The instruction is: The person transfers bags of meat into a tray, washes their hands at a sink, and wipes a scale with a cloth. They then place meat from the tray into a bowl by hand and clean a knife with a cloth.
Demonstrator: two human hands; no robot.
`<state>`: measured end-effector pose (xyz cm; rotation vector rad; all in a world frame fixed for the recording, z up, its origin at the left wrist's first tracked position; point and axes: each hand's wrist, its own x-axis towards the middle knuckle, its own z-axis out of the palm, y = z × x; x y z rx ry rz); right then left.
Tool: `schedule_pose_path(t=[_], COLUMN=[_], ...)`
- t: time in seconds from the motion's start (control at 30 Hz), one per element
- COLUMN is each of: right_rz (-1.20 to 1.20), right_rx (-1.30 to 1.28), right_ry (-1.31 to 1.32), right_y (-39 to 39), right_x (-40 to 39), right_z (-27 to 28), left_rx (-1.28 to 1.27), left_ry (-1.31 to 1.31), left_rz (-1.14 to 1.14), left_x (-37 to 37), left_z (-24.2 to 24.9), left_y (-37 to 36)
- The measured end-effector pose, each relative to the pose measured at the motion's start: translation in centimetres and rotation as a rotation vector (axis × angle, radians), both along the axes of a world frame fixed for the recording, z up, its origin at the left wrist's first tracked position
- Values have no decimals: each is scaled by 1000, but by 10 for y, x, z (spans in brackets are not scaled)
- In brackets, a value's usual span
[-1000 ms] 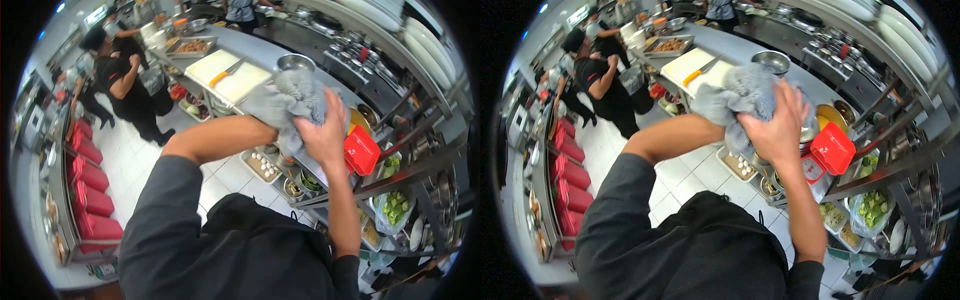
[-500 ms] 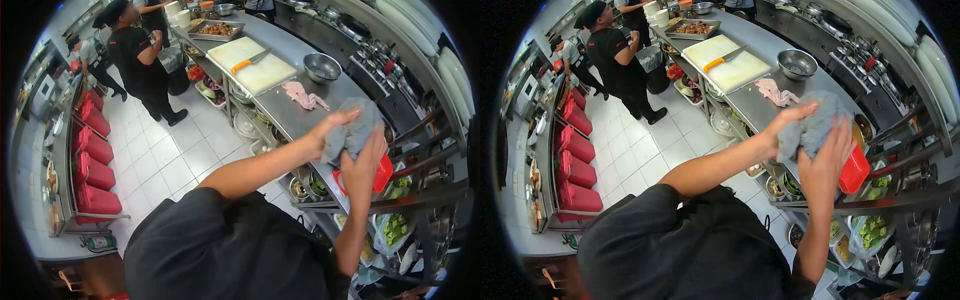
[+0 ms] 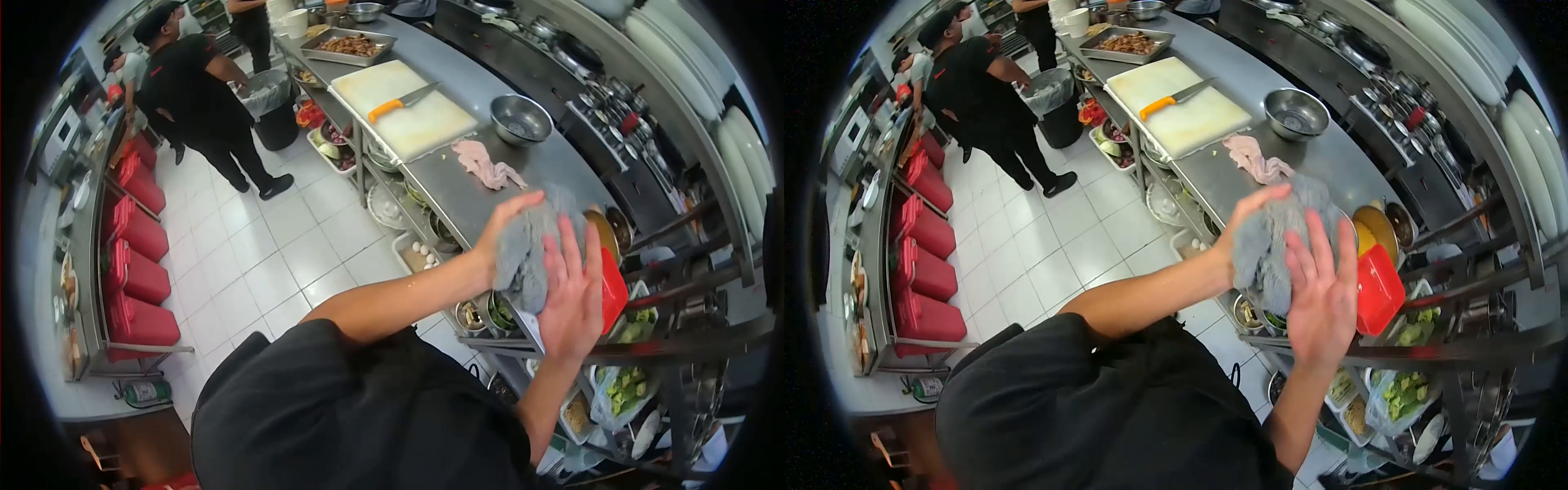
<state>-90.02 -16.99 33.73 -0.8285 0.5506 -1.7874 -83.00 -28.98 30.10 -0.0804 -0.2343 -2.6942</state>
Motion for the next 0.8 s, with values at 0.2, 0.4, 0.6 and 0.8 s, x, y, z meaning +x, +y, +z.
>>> schedule_pose_path(t=[0.2,0.4,0.6,0.8], right_rz=[-689,-1443,-2193,-2509], right_rx=[30,-196,-538,348], right_ry=[1216,1012,1336,1895], right_y=[22,23,-1,-40], right_x=[-6,-47,-120,-256], right_z=[2,37,224,341], left_rx=[-392,-721,-1137,-1031], left_ry=[-131,374,-67,-745], left_rz=[130,43,216,443], left_x=[-7,-5,71,186], left_z=[38,67,25,-52], left_y=[23,39,-19,-91])
